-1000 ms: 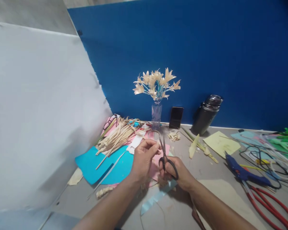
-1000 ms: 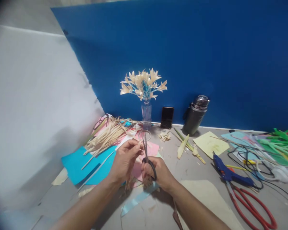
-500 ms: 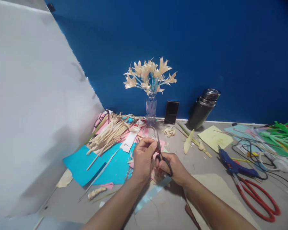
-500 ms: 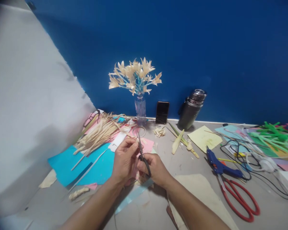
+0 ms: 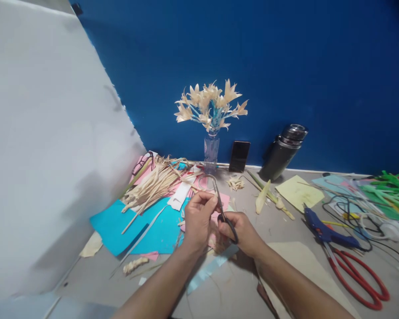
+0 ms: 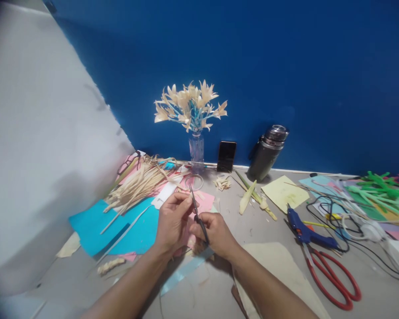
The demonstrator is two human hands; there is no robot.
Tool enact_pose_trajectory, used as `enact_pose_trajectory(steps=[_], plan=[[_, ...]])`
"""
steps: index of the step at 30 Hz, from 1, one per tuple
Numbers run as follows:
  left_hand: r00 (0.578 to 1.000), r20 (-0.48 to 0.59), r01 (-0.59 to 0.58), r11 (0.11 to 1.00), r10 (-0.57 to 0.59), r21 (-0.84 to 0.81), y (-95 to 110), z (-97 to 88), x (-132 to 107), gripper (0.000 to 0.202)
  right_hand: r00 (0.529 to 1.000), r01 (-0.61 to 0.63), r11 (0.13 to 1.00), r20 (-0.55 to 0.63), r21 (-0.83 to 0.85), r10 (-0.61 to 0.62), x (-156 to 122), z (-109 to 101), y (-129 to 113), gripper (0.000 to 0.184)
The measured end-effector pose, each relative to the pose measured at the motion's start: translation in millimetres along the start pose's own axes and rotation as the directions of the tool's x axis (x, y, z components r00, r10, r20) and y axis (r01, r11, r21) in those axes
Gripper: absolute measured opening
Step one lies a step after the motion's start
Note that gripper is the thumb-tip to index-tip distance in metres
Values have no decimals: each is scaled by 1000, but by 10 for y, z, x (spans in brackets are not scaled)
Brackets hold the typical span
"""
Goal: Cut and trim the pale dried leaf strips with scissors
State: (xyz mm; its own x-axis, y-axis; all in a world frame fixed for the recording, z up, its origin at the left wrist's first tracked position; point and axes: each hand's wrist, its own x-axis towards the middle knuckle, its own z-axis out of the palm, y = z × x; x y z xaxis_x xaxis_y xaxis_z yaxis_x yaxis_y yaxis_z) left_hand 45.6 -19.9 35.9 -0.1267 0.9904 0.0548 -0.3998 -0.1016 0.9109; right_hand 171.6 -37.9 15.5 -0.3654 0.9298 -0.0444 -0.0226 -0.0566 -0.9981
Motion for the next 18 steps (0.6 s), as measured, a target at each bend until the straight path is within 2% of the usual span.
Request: enact_pose_trajectory(steps=[18], plan=[[998,-7,60,994,-61,-88,65,-5,-16,14,1000,-28,999,14,30,28,18,-34,115,46]])
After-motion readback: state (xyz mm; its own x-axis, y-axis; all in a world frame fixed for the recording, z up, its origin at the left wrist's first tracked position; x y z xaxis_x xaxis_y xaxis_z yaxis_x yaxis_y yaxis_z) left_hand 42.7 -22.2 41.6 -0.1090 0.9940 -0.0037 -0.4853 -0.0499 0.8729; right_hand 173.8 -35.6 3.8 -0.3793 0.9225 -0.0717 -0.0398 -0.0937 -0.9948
